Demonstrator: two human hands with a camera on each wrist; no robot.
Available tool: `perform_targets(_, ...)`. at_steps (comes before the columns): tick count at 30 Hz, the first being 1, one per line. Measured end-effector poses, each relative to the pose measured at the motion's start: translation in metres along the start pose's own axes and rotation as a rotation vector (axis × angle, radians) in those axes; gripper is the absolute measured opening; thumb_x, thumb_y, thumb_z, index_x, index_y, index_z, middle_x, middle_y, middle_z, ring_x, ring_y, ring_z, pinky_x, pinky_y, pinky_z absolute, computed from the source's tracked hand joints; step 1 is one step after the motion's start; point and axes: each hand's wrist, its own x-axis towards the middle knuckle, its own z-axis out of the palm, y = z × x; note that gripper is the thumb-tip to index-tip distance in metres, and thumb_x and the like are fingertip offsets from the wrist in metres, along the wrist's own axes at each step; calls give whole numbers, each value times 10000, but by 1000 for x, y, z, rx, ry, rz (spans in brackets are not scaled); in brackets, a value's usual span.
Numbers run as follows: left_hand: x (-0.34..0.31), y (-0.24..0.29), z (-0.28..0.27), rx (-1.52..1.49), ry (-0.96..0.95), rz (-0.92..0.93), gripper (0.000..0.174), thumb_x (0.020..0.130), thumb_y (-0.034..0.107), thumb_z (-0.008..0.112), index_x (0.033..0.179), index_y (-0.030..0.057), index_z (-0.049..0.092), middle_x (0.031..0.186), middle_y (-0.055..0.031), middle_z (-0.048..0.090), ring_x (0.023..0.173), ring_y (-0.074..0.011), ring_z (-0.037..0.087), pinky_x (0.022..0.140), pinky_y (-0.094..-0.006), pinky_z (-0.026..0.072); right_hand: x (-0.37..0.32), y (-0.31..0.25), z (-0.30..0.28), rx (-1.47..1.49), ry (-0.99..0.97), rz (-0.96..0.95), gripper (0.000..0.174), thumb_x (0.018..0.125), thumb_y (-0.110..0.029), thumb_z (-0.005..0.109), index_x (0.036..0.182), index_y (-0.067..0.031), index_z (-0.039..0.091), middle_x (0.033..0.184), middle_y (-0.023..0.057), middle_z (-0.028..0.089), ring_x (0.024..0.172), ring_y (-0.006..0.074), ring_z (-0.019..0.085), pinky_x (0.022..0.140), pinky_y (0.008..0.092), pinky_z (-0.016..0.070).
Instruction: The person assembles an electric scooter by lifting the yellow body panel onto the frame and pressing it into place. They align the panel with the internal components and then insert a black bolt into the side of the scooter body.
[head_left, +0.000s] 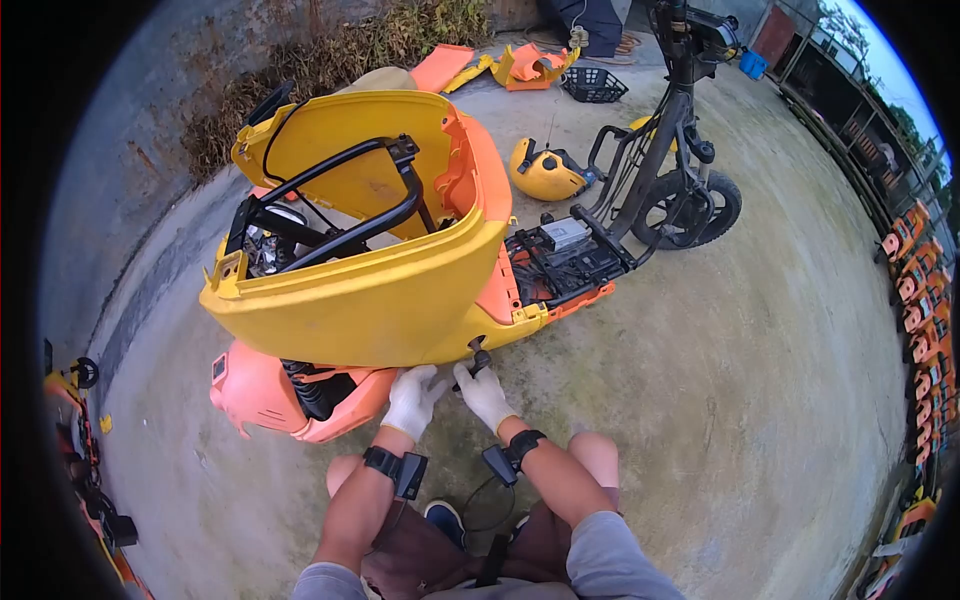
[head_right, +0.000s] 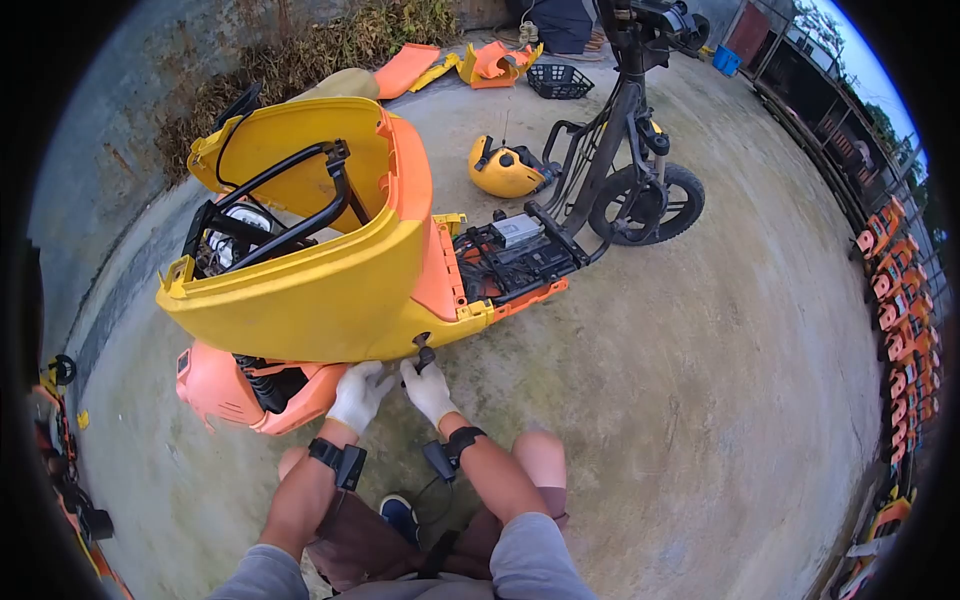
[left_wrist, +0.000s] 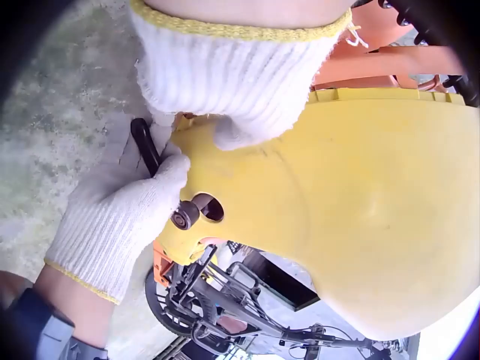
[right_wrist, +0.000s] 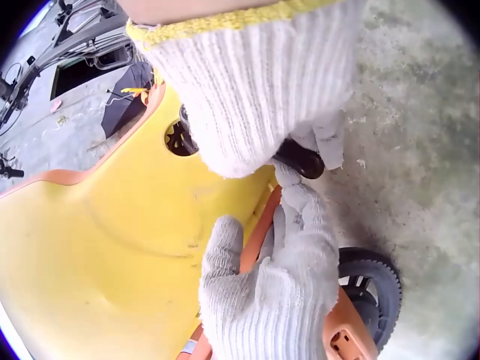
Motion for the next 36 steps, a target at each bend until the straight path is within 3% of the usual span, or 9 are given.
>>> perform_targets(3, -19, -9, 17, -38, -90, 85, 492, 835, -47, 547, 1277, 156, 477, 1106, 4, 547, 976, -180, 548, 1006, -496, 432, 2, 6, 4, 54, 54, -60, 400, 910, -364, 592, 1004, 18, 660, 853, 146, 720, 843, 288, 700, 778, 399, 522)
perform_targets(7, -19, -13, 11, -100, -203, 140, 638, 844, -45, 521, 1427, 178, 395, 1356, -39, 488, 1192, -223, 512, 1029, -487, 415, -7, -11, -8, 79, -99, -19, 310, 939, -284, 585, 1029, 10, 621, 931, 79, 683, 860, 186, 654, 762, 325, 530)
perform_targets(12, -16, -16, -1, 82, -40, 143, 580, 874, 4, 531, 1427, 132, 409, 1387, -76, 475, 1202, -250, 507, 986, -473, 457, -17, -8, -14, 449, -266, 63, 355, 879, -21, 504, 1232, -5, 544, 1131, 122, 647, 1005, 232, 643, 878, 379, 528)
perform_targets(15, -9, -15, -3, 161, 50, 181, 477, 902, 70, 557, 1371, 62, 472, 1315, -98, 530, 1118, -251, 566, 906, -435, 511, -7, 16, -29, 647, -210, 68, 413, 856, -22, 494, 1267, -16, 532, 1124, 137, 658, 982, 263, 662, 862, 388, 548)
perform_targets(20, -20, -4, -3, 280, 227, 284, 376, 932, 204, 595, 1251, 8, 565, 1111, -89, 638, 845, -196, 663, 734, -325, 563, 2, 18, -52, 850, 3, 235, 468, 977, -227, 518, 1401, -50, 425, 1239, 178, 601, 1044, 305, 641, 878, 452, 543)
perform_targets(23, -24, 2, -9, 379, 191, 273, 368, 929, 214, 599, 1235, 12, 570, 1105, -100, 639, 924, -214, 651, 775, -366, 558, 15, 15, -57, 929, -2, 243, 508, 1008, -358, 492, 1423, -78, 408, 1331, 185, 542, 1144, 319, 589, 948, 482, 497)
perform_targets(26, -29, 9, -6, 263, 0, 45, 376, 943, 184, 572, 1274, 17, 514, 1218, -151, 584, 1060, -283, 603, 860, -440, 529, 26, -1, -56, 1016, -106, 212, 598, 1007, -517, 406, 1440, -105, 396, 1419, 154, 482, 1280, 321, 487, 1072, 499, 374)
perform_targets(33, 22, -15, -8, 230, -35, -113, 353, 961, 196, 536, 1282, 51, 508, 1330, -139, 529, 1218, -320, 509, 961, -499, 451, 37, -3, -42, 1214, -159, 156, 758, 964, -672, 352, 1491, -127, 353, 1491, 156, 365, 1333, 307, 409, 1095, 497, 343)
perform_targets(36, 22, -17, 0, 381, -54, -137, 361, 964, 208, 539, 1295, 67, 513, 1330, -136, 543, 1240, -315, 500, 975, -497, 436, 41, 4, -33, 1294, -145, 204, 744, 991, -665, 296, 1461, -95, 379, 1413, 117, 493, 1237, 315, 493, 1065, 553, 375)
